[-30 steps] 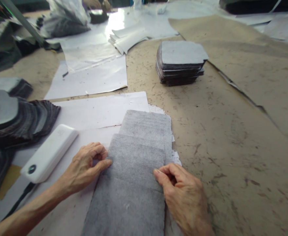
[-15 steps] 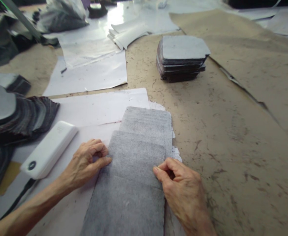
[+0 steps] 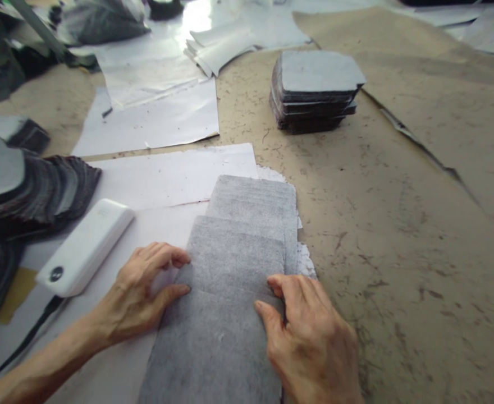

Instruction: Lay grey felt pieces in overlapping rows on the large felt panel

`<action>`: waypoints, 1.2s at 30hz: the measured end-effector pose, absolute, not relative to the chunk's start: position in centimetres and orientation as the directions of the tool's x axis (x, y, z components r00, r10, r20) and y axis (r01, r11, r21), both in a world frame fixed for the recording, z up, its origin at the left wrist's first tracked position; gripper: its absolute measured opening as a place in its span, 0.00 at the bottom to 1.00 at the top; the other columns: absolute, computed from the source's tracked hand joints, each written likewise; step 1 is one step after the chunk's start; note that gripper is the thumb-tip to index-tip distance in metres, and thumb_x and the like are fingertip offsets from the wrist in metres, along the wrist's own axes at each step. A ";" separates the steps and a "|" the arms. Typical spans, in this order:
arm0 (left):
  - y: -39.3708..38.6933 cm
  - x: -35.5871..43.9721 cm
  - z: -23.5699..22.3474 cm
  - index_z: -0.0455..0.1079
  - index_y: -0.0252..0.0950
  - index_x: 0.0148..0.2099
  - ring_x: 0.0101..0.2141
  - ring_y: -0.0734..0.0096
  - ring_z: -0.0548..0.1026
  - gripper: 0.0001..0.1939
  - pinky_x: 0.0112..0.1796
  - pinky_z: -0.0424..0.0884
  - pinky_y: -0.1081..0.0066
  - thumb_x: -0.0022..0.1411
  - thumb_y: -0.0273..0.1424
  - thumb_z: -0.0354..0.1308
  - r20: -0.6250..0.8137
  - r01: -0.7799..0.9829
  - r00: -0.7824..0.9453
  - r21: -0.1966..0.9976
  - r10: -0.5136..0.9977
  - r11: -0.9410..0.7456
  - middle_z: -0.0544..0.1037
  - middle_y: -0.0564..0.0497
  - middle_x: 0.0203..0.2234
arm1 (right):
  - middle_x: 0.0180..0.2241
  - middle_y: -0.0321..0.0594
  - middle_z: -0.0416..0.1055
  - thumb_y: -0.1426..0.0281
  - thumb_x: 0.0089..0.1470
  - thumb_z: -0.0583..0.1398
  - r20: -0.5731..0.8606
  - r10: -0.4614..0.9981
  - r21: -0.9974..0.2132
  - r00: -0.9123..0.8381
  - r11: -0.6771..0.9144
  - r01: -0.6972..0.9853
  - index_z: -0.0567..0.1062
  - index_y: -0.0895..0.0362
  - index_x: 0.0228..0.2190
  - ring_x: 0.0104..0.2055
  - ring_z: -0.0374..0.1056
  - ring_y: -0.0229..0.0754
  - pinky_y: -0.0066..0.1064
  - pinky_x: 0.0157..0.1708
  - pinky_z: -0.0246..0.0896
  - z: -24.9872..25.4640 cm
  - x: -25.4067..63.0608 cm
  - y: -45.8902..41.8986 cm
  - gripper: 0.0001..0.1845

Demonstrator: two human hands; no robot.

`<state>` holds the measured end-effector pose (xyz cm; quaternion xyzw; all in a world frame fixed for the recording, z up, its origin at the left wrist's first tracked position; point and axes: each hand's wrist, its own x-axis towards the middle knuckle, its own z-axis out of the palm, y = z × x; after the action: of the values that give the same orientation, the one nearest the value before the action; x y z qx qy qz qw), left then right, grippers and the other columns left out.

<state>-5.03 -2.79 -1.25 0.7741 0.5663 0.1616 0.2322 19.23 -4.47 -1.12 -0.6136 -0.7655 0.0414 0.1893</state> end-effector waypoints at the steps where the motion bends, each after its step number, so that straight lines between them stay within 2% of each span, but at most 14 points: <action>1: -2.6 -4.9 -1.1 0.61 0.38 0.39 0.33 0.68 0.66 0.12 0.35 0.58 0.64 0.50 0.28 0.57 -0.052 0.808 0.292 0.548 0.955 -0.217 0.69 0.53 0.29 | 0.24 0.35 0.68 0.62 0.50 0.54 0.208 0.968 -0.308 -0.140 0.201 0.930 0.69 0.54 0.29 0.26 0.66 0.38 0.28 0.22 0.60 -1.2 19.1 -4.4 0.09; 6: -1.7 -4.6 -0.1 0.61 0.37 0.30 0.29 0.71 0.64 0.10 0.33 0.56 0.66 0.46 0.30 0.60 -0.213 0.858 0.211 0.508 0.954 -0.076 0.67 0.56 0.24 | 0.17 0.31 0.64 0.56 0.41 0.58 0.042 0.997 -0.401 0.062 -0.040 0.915 0.69 0.53 0.21 0.18 0.62 0.36 0.26 0.17 0.55 -1.0 19.1 -4.5 0.13; 10: -1.6 -4.6 -0.4 0.61 0.36 0.27 0.27 0.72 0.63 0.08 0.33 0.55 0.66 0.50 0.34 0.57 -0.222 0.859 0.205 0.507 0.953 -0.067 0.66 0.57 0.22 | 0.13 0.30 0.61 0.54 0.42 0.56 -0.165 0.974 -0.531 0.155 -0.220 0.818 0.70 0.53 0.21 0.15 0.59 0.34 0.24 0.15 0.54 -1.0 19.4 -4.6 0.15; 16: -1.8 -4.9 -1.0 0.61 0.36 0.25 0.26 0.73 0.63 0.09 0.34 0.54 0.66 0.54 0.34 0.53 -0.201 0.823 0.207 0.565 0.957 -0.060 0.66 0.57 0.20 | 0.10 0.29 0.57 0.54 0.43 0.55 -0.240 0.961 -0.527 0.138 -0.248 0.813 0.68 0.54 0.15 0.13 0.54 0.32 0.24 0.14 0.49 -0.7 19.5 -3.9 0.18; 21: -1.6 -4.8 -0.7 0.62 0.36 0.24 0.26 0.73 0.63 0.09 0.34 0.54 0.66 0.53 0.33 0.52 -0.251 0.819 0.181 0.573 0.951 -0.005 0.67 0.57 0.20 | 0.11 0.30 0.58 0.56 0.44 0.55 -0.221 0.964 -0.555 0.148 -0.249 0.794 0.68 0.55 0.14 0.13 0.54 0.31 0.23 0.13 0.47 -0.6 19.2 -3.8 0.18; 26: -1.4 -4.6 -0.6 0.60 0.36 0.22 0.25 0.73 0.63 0.10 0.34 0.54 0.65 0.53 0.32 0.51 -0.235 0.805 0.189 0.593 0.953 -0.014 0.67 0.57 0.19 | 0.10 0.29 0.57 0.59 0.44 0.55 -0.179 0.978 -0.598 0.105 -0.193 0.778 0.66 0.56 0.12 0.12 0.54 0.31 0.22 0.12 0.48 -0.3 19.2 -3.6 0.17; 30: -1.6 -4.5 -0.8 0.60 0.36 0.22 0.25 0.73 0.64 0.09 0.34 0.56 0.65 0.54 0.31 0.51 -0.212 0.814 0.214 0.578 0.954 -0.054 0.66 0.57 0.18 | 0.11 0.30 0.59 0.60 0.45 0.55 -0.142 0.988 -0.564 0.057 -0.128 0.816 0.65 0.55 0.13 0.13 0.57 0.32 0.23 0.13 0.49 -0.6 19.2 -3.7 0.17; 33: -2.3 -4.6 -0.9 0.63 0.37 0.29 0.26 0.72 0.64 0.03 0.32 0.59 0.66 0.53 0.31 0.54 -0.105 0.820 0.146 0.570 0.984 -0.060 0.67 0.56 0.22 | 0.15 0.32 0.63 0.60 0.47 0.55 0.056 0.996 -0.438 0.076 -0.044 0.898 0.68 0.55 0.19 0.17 0.61 0.35 0.26 0.16 0.54 -0.8 19.2 -4.5 0.13; 36: -3.4 -4.8 -0.9 0.62 0.37 0.40 0.31 0.70 0.65 0.10 0.33 0.62 0.67 0.54 0.29 0.55 0.115 0.794 0.139 0.580 0.984 -0.180 0.69 0.52 0.29 | 0.25 0.37 0.69 0.64 0.50 0.55 0.294 0.955 -0.327 -0.026 0.126 0.937 0.69 0.56 0.29 0.27 0.66 0.39 0.30 0.27 0.61 -0.5 19.4 -5.3 0.08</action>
<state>-4.83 -3.39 -0.88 0.7290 0.6097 0.2421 0.1952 19.42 -5.35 -0.51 -0.6606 -0.7160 0.0209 0.2245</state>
